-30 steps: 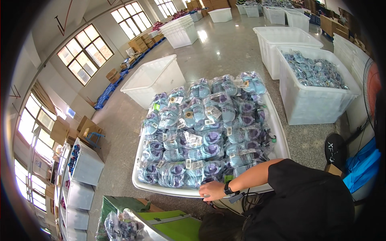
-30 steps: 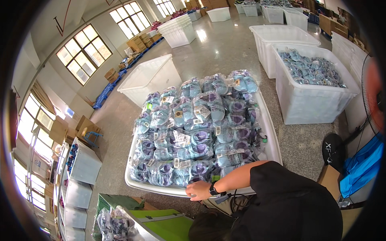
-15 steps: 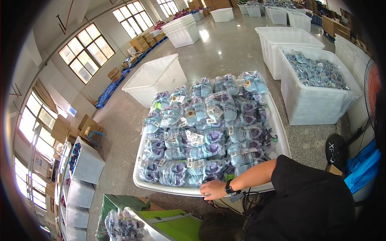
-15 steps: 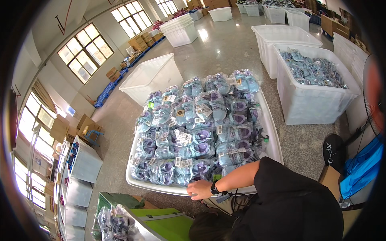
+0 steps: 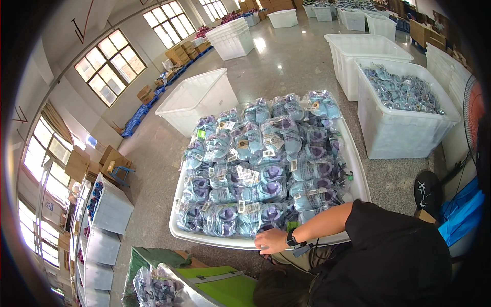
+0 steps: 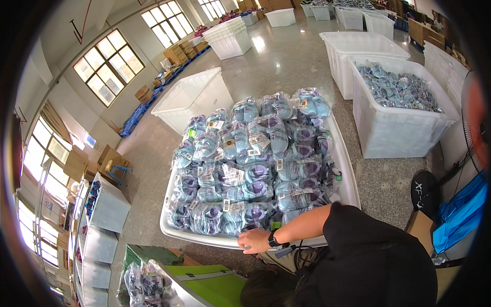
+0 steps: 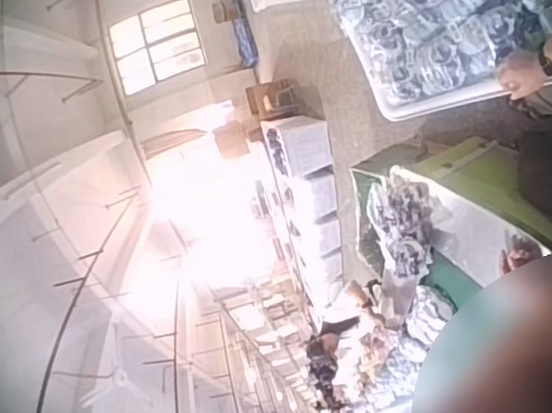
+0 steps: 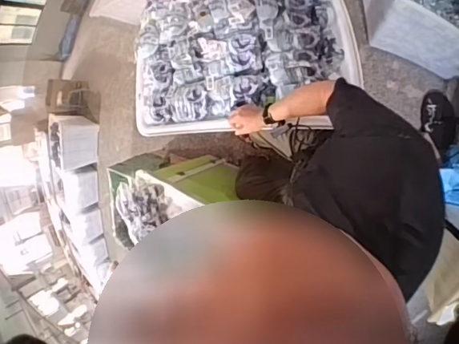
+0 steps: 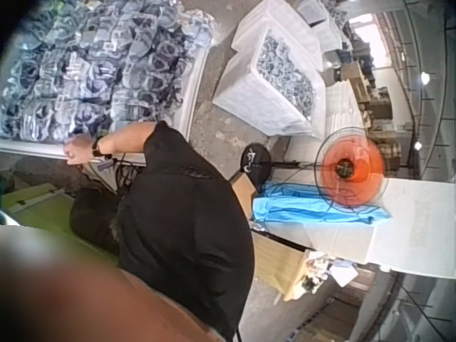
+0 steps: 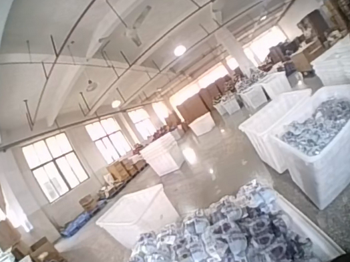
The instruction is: The person repeatedly picks packaged items from a large white bin and places them onto a green conveyor belt. The items are individually wrapped in clear plastic bags. The person works continuously, moving items from the bin to the belt where other workers are visible in the background.
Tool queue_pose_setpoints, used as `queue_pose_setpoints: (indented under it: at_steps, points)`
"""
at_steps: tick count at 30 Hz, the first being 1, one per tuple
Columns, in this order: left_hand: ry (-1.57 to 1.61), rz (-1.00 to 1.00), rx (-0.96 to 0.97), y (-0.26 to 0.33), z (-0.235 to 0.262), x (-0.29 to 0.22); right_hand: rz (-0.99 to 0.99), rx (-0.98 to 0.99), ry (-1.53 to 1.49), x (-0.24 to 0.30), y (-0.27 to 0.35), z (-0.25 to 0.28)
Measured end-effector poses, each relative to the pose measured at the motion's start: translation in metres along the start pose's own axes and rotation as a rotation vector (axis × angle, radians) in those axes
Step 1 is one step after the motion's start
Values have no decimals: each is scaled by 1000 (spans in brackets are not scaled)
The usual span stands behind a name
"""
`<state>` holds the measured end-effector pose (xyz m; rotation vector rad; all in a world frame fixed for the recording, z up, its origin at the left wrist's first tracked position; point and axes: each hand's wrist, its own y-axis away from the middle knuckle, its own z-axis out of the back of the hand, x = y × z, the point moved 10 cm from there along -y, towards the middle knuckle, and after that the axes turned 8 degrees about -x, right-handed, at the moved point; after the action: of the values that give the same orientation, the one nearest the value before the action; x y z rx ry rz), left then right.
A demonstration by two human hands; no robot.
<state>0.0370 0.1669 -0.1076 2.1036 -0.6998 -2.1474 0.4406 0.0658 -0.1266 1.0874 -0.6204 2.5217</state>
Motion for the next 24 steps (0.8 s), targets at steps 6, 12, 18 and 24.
queue_pose_setpoints:
  at_steps: [6,12,18,24]
  points:
    - [-4,-9,-11,0,3,-2,12,-10,-15,-2,1,-2]
    - [-13,-19,-1,-3,-4,-9,53,-26,-27,-3,0,-5]
    - [4,-42,-21,-4,-1,-8,39,11,-1,-6,0,-11]
    - [51,-89,-66,10,12,-15,28,-22,24,-5,0,-4]
